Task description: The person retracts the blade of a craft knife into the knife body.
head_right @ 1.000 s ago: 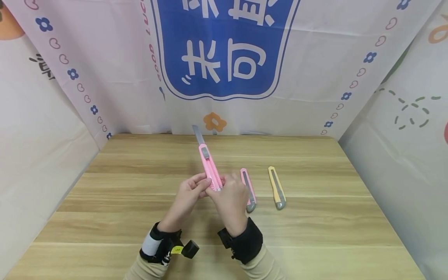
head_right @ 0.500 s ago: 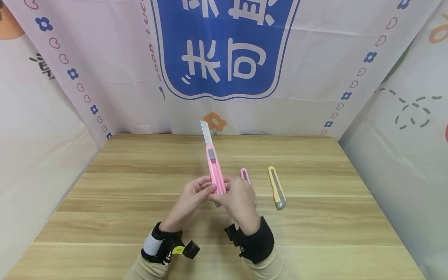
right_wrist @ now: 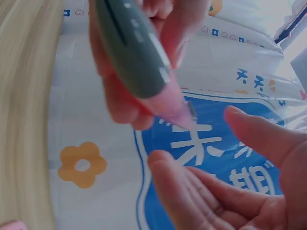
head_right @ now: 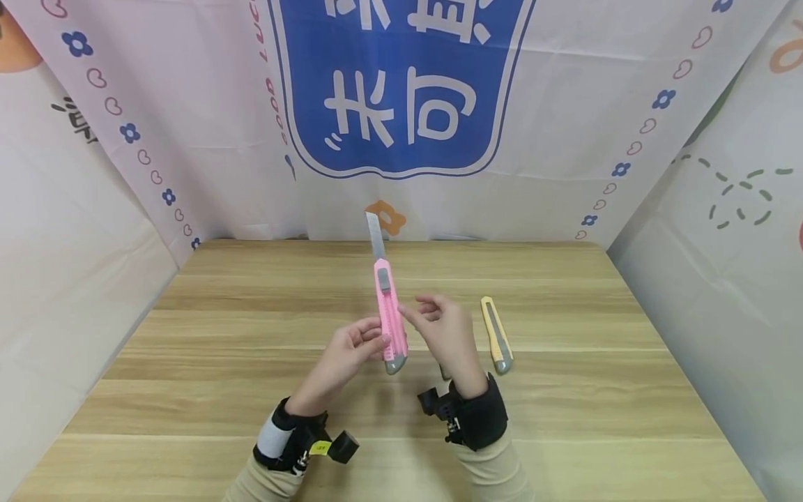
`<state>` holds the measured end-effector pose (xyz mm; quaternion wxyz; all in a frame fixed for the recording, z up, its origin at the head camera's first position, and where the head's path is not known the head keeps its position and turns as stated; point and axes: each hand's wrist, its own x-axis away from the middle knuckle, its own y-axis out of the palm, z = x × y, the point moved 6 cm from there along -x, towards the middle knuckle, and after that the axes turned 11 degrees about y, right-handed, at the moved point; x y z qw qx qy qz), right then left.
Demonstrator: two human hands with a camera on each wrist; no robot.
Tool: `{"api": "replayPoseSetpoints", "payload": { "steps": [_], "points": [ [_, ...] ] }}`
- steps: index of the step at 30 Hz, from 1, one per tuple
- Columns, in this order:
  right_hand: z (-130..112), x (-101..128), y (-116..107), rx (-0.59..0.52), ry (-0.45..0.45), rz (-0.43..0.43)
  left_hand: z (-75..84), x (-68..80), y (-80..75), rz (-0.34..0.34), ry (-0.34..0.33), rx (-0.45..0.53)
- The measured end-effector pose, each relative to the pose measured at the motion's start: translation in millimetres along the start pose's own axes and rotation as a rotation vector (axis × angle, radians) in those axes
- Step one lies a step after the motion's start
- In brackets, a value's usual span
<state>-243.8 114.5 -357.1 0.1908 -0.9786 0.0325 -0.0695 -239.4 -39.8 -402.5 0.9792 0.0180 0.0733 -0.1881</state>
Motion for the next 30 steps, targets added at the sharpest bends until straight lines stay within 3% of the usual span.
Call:
{"api": "replayPoseSetpoints", "payload": {
  "steps": [5,11,15,22,30],
  "points": [
    [11,-12,7,-0.231,0.048,-0.108,-0.5,2.4,4.3,-0.061,-0.023,0.013],
    [19,-22,15,-0.386,0.055,-0.171,-1.5,4.9,9.6,-0.112,-0.026,0.000],
    [22,-25,18,-0.442,0.068,-0.180,-3.7,5.0,11.8,-0.122,-0.030,-0.044],
    [23,-25,23,-0.526,0.059,-0.269,-9.3,4.2,17.8,-0.162,-0.017,-0.111],
    [27,-26,22,-0.561,0.117,-0.208,-13.6,4.0,25.6,-0.192,-0.006,-0.132]
  ]
}}
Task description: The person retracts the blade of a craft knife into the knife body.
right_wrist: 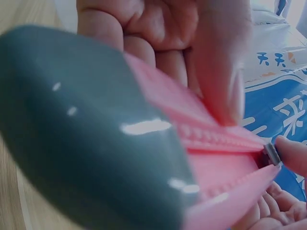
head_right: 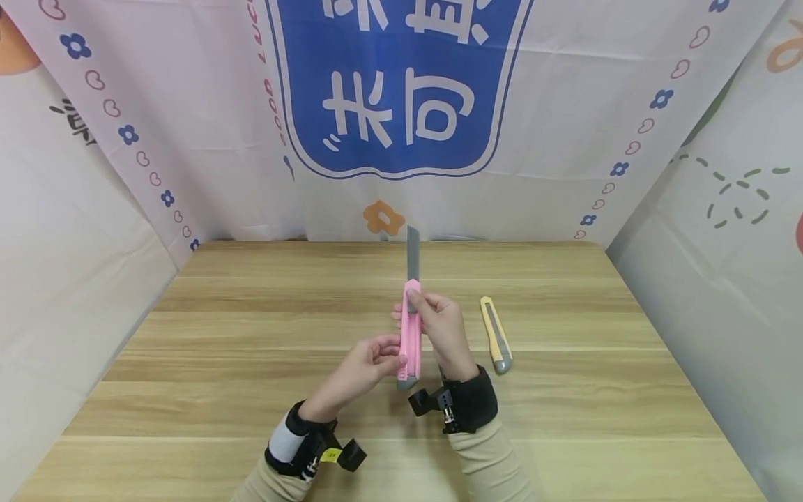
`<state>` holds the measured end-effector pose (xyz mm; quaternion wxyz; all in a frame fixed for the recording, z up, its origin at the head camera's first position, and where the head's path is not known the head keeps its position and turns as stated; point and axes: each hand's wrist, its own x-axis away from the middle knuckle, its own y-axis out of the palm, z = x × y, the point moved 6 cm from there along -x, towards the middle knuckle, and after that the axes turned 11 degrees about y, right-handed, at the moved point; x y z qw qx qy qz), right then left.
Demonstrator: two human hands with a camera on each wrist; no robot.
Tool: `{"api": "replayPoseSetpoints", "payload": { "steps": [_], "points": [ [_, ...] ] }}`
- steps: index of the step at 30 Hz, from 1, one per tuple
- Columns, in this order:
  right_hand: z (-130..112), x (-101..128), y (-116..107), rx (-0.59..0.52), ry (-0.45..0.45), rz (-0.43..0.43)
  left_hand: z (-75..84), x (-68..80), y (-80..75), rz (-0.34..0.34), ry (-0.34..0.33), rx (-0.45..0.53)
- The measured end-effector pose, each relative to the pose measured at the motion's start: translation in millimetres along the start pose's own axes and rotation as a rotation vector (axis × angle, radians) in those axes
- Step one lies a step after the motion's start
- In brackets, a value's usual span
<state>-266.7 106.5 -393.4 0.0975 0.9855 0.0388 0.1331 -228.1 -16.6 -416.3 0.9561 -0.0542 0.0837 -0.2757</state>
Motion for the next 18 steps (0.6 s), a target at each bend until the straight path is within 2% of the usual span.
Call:
{"api": "replayPoseSetpoints", "payload": {
  "steps": [8,18],
  "points": [
    [0.0,0.1,-1.2,-0.020,0.023,0.037,0.3,2.0,5.6,-0.113,0.020,-0.035],
    [0.2,-0.2,-1.2,-0.005,0.013,0.042,-0.3,2.8,6.1,-0.125,0.003,-0.052]
  ]
}}
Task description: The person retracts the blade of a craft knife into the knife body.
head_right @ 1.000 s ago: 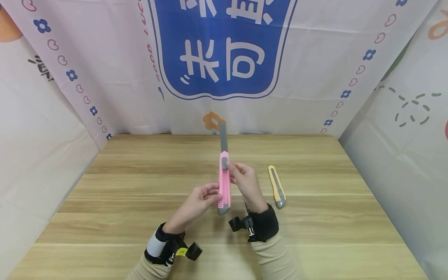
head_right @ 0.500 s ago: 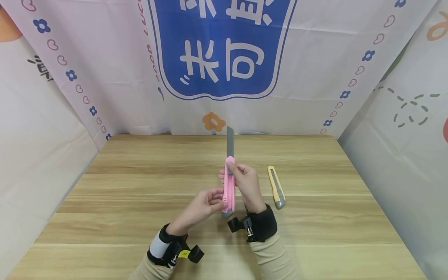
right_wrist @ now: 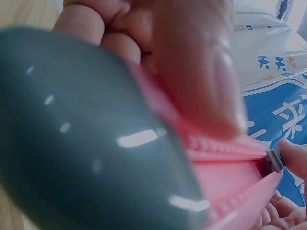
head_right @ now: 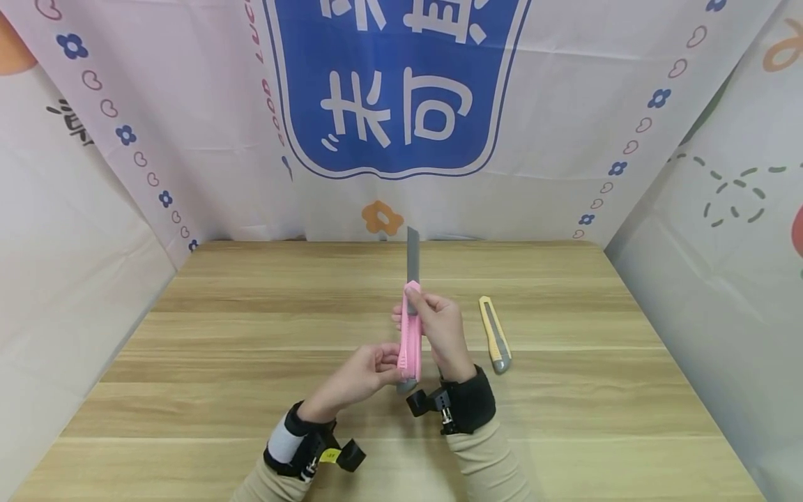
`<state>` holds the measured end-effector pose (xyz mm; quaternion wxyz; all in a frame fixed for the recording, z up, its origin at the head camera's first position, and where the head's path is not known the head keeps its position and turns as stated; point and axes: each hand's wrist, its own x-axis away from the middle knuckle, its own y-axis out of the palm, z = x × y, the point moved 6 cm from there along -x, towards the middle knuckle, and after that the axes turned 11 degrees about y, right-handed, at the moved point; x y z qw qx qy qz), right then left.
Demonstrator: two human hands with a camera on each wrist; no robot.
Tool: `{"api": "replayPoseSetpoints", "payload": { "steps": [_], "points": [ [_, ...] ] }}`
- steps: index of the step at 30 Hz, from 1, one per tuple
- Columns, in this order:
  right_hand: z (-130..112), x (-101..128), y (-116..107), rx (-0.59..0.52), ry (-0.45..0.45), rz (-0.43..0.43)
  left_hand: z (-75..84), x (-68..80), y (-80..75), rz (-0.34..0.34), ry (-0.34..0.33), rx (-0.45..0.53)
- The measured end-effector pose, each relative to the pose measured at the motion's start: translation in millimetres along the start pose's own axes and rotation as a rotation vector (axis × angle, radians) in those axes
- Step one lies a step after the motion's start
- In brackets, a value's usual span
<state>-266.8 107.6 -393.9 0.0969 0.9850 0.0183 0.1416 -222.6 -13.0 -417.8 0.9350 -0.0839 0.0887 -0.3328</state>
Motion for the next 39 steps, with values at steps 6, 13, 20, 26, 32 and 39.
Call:
{"api": "replayPoseSetpoints", "payload": {
  "steps": [6,13,20,26,32,39],
  "points": [
    [-0.7,1.3,0.3,-0.027,-0.020,0.009,0.7,0.1,2.1,-0.016,0.004,-0.002],
    [-3.6,3.6,2.3,-0.079,-0.091,-0.006,2.3,0.6,3.6,-0.031,0.009,0.008],
    [-3.4,4.1,3.5,-0.092,-0.109,-0.024,1.7,1.4,2.9,-0.034,0.001,-0.001],
    [-4.7,5.6,3.6,-0.083,-0.112,-0.037,1.6,2.3,2.3,-0.018,-0.012,0.012],
    [-8.7,7.9,1.4,-0.026,-0.105,-0.039,2.3,1.5,2.1,-0.021,-0.007,0.027],
    [-8.8,7.3,-2.1,-0.036,-0.074,-0.003,1.7,0.6,3.2,-0.053,-0.008,0.008]
  ]
}}
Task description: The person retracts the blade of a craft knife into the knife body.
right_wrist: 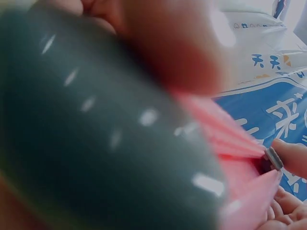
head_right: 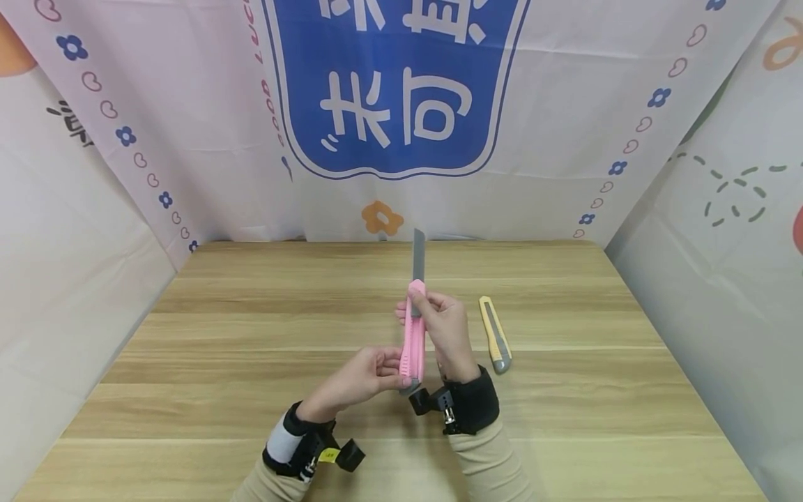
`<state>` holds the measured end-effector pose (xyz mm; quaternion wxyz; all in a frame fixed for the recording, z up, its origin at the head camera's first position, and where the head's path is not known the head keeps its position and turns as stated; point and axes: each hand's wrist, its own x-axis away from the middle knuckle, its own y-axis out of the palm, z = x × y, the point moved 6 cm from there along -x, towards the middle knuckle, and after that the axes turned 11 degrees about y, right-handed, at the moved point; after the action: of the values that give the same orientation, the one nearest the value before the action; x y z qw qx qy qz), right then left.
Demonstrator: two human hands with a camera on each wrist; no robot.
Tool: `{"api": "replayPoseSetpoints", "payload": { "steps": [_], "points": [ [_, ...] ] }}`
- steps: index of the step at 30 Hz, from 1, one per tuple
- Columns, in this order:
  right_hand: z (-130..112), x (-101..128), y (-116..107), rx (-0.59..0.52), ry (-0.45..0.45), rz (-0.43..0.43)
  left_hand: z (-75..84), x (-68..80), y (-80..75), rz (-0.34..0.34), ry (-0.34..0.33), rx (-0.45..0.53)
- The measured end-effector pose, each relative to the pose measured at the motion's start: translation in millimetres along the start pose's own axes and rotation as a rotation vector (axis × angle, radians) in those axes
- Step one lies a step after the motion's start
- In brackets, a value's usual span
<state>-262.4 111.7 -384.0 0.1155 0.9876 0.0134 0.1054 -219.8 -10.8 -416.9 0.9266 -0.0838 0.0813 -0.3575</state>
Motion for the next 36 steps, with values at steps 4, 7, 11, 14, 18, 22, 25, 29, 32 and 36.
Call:
{"api": "replayPoseSetpoints", "payload": {
  "steps": [4,7,11,14,18,22,25,29,32,36],
  "points": [
    [1.7,-0.9,-0.2,-0.003,0.027,0.025,0.0,0.0,0.6,-0.006,0.002,0.001],
    [4.1,-1.7,0.5,0.009,0.050,0.035,0.3,0.4,0.3,0.001,0.009,0.000],
    [5.7,-1.4,3.1,0.005,0.067,0.037,-0.4,0.5,-1.3,0.014,0.010,-0.008],
    [4.6,0.1,5.1,-0.006,0.057,0.035,-0.6,0.3,-2.0,0.015,0.010,-0.020],
    [2.9,0.8,6.0,-0.008,0.017,0.023,-0.5,0.3,-1.4,0.004,0.012,-0.036],
    [2.9,0.3,5.2,-0.012,-0.015,0.018,-1.4,0.2,-0.7,-0.004,0.011,-0.031],
    [3.2,-0.2,5.3,-0.024,-0.026,0.011,-1.3,0.3,-0.5,-0.005,0.009,-0.022],
    [3.3,-0.4,6.2,-0.027,-0.028,-0.006,-1.9,0.7,-0.9,-0.007,0.008,-0.011],
    [3.4,-0.4,6.3,-0.021,-0.020,-0.005,-1.0,0.7,-1.1,-0.010,0.014,-0.010],
    [3.5,-1.0,6.3,-0.014,0.002,0.004,0.5,0.8,-1.9,-0.002,0.014,-0.013]
  ]
}}
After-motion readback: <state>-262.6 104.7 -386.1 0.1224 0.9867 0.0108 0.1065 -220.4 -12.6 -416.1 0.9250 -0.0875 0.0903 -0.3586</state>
